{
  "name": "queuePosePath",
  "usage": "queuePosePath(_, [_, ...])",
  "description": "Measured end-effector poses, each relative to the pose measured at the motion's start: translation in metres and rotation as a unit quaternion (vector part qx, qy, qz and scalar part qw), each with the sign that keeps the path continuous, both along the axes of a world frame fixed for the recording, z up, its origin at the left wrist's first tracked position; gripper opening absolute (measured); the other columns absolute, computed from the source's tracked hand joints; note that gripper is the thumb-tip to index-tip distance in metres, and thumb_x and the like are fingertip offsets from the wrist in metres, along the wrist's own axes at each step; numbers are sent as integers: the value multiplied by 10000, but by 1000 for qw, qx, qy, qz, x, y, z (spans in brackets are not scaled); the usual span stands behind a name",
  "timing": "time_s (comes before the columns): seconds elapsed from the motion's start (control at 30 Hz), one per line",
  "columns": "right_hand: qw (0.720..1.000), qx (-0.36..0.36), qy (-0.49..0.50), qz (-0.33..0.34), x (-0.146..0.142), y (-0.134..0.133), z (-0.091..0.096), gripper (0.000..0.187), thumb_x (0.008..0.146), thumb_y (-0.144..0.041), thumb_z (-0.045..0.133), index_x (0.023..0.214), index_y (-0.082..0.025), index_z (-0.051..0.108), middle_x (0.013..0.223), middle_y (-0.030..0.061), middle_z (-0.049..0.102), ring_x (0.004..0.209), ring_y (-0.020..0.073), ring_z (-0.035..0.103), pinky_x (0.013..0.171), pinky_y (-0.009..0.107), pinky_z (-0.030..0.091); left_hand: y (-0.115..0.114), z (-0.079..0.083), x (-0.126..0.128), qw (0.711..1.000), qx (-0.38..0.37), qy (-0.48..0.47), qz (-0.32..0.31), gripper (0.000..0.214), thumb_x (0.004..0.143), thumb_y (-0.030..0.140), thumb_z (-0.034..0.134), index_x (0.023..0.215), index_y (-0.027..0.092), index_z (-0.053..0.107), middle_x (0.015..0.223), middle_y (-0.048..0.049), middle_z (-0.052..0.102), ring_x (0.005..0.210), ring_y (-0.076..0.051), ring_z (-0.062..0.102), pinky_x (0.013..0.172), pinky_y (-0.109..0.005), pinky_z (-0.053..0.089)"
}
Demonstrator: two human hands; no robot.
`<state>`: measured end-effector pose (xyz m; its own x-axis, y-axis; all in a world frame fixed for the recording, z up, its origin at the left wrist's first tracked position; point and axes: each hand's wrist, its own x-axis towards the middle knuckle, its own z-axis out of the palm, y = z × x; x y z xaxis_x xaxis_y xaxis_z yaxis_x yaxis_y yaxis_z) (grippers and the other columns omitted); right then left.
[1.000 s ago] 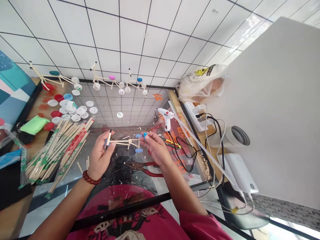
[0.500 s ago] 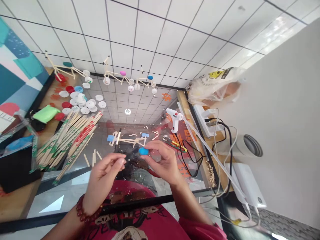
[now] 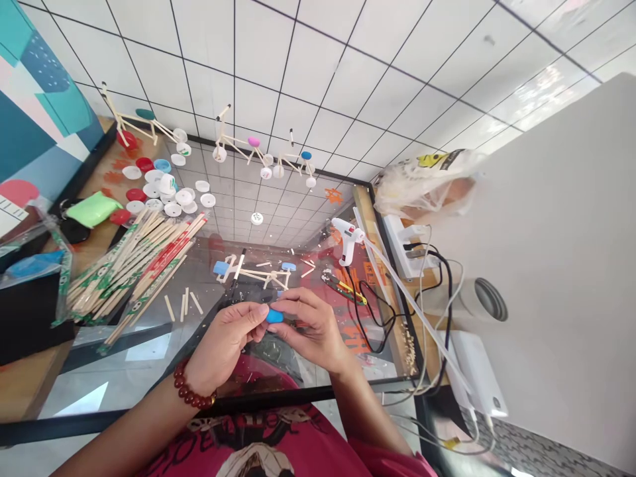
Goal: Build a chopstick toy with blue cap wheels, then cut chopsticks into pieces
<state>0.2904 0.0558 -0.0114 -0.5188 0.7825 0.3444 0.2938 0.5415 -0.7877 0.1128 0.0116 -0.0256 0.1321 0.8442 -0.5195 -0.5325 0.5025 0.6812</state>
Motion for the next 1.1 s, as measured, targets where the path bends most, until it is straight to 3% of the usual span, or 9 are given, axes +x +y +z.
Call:
queuePosePath(0.13, [1000,1,-26,6,3,1,0,195,878,-282,723,1065,-228,718,1012,77,697,921,185,676,830,337,571,1,-4,3,998,-30,-52,-8,326,687,461,850,706,156,737,652,-6,615,600,-98,480,605,-240,386])
queuePosePath(0.23, [1000,1,-12,3,2,2,-2,293,848,-290,757,1132,-252,696,1048,75,698,938,190,680,839,341,574,2,-6,5,997,-41,-66,-1,326,677,454,858,700,155,731,658,-8,620,598,-97,487,601,-235,393])
queuePosePath(0.4, [1000,0,3,-4,2,2,-5,240,874,-204,708,1104,-269,695,1015,59,706,917,174,688,830,331,576,3,-7,6,999,-28,-37,7,369,709,514,817,726,153,745,643,-14,609,602,-104,490,601,-239,401])
queuePosePath(0.5, [1000,7,-3,7,4,3,-5,259,870,-215,717,1121,-274,691,1023,62,705,915,177,682,817,333,579,3,-7,4,999,-20,-9,-26,388,670,522,835,776,155,772,643,-19,619,588,-110,486,579,-246,381])
queuePosePath(0.6, [999,20,-13,21,6,5,-6,304,850,-251,758,1143,-279,685,1032,66,707,915,186,677,807,342,576,4,-7,2,998,5,36,-46,327,676,474,833,702,156,763,601,-13,603,564,-103,460,555,-244,326])
queuePosePath(0.87, [998,29,-39,31,5,8,-12,325,851,-223,753,1158,-285,666,1039,56,711,920,183,670,816,353,558,5,-8,4,997,15,65,-23,297,715,454,793,663,165,749,582,-1,574,571,-108,429,566,-260,315])
queuePosePath(1.0, [998,30,-45,-9,8,9,-9,309,852,-212,741,1144,-298,691,1026,51,710,917,188,672,808,354,563,6,-7,5,996,36,85,-10,348,749,499,767,680,159,747,611,-9,596,594,-115,456,577,-260,356])
queuePosePath(1.1, [997,22,-16,-77,10,18,-4,288,840,-209,758,1112,-294,714,994,43,702,893,175,671,788,325,567,8,-8,7,995,14,83,59,353,744,498,774,834,157,761,690,-22,649,568,-107,487,536,-251,377])
